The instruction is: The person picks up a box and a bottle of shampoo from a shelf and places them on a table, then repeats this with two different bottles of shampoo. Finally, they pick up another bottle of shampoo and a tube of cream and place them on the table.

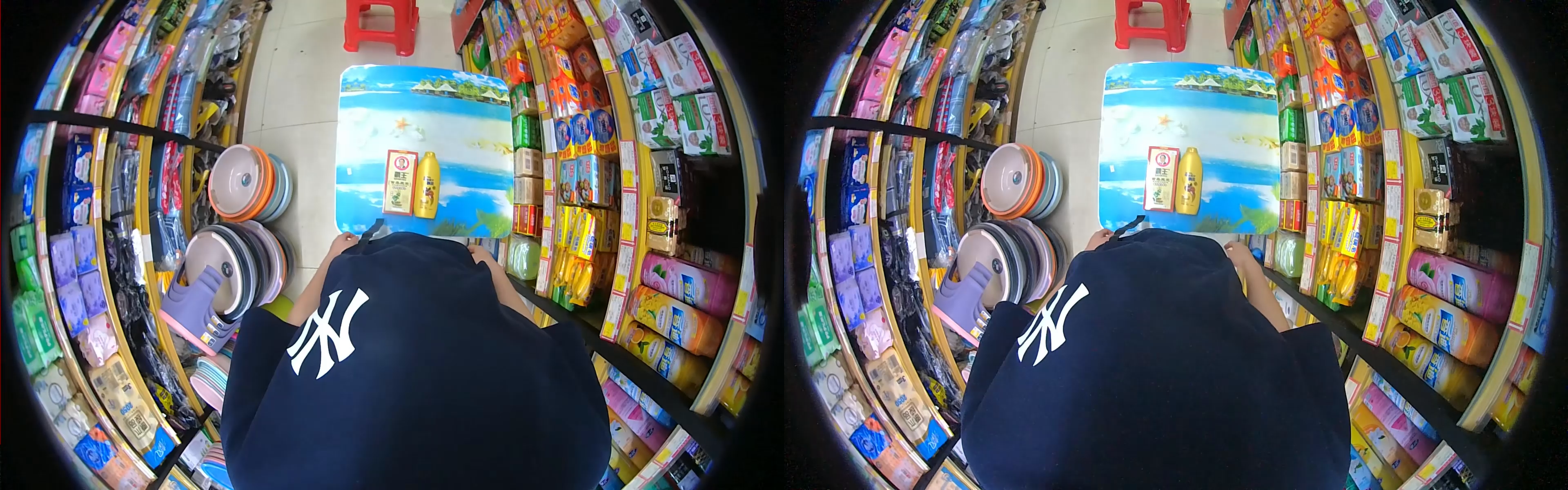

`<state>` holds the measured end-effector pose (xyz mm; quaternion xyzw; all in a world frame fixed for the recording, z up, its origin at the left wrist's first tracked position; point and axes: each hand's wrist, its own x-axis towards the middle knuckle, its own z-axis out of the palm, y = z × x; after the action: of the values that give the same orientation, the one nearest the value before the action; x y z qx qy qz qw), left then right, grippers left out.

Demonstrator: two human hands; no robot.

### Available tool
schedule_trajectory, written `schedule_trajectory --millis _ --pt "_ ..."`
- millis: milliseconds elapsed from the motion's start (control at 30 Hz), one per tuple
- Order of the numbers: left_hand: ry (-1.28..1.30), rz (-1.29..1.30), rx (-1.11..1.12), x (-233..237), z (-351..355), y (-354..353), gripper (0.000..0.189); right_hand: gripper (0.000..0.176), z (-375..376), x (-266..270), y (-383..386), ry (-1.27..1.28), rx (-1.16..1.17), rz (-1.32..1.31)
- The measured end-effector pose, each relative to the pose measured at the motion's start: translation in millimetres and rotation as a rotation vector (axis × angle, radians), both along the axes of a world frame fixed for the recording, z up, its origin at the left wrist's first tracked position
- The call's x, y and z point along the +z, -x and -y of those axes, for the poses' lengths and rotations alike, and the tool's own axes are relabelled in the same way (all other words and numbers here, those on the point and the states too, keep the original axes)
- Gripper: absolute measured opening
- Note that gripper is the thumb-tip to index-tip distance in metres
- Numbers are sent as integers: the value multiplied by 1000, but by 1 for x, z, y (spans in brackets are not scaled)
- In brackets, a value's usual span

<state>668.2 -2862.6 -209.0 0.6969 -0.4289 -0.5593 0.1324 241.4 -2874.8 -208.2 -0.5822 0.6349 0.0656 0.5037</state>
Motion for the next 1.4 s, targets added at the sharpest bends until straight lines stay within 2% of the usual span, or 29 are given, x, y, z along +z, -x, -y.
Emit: schedule_trajectory --millis 100,167,267,300,367,500,600,800,867,900,1000,1033,1067,1133,1167,1300,1367,1400 --pt "-9 18 -10 -4 0 -1 37 43 -2 -19 4 14 1 7" --pt "-13 31 -18 -7 0 -2 37 44 2 -4 -2 8 1 -27" --pt "-15 48 -24 -12 0 -3 37 35 7 22 -12 -65 -23 -51" --pt "-16 55 -25 -15 1 -3 37 38 8 22 -12 -45 -9 -51" --pt "-15 73 -27 -20 3 -2 37 45 6 2 -4 -4 20 -51" --pt "-22 106 -31 -30 5 0 37 45 3 -22 7 -18 -21 -10" --pt "-35 12 -26 -20 10 -3 37 45 9 2 0 -23 -34 -38" --pt "-79 87 -61 2 11 4 38 41 4 20 -6 -20 -65 -46" --pt "-57 92 -44 10 9 7 36 37 -2 9 -3 -12 -65 -28" --pt "-48 96 -34 12 7 8 35 32 -1 26 -9 14 -60 -76" --pt "-160 -47 90 17 4 11 31 29 -4 21 -10 -8 -36 -76" --pt "-139 -16 87 20 5 13 28 26 -3 24 -12 16 7 -103" --pt "-157 -24 91 18 4 14 28 27 2 25 -13 -103 -24 -87" --pt "-189 -40 99 7 5 15 28 28 10 26 -21 -128 -80 -51" --pt "-201 -25 63 0 6 16 30 31 19 32 -25 -122 -72 -33" --pt "-206 66 -49 -34 22 22 35 38 52 2 -48 -79 -44 -68" --pt "-203 71 -81 -38 47 29 36 41 72 -8 -66 50 -152 45" --pt "-205 73 -98 -33 59 35 36 43 80 -17 -71 28 -181 32"
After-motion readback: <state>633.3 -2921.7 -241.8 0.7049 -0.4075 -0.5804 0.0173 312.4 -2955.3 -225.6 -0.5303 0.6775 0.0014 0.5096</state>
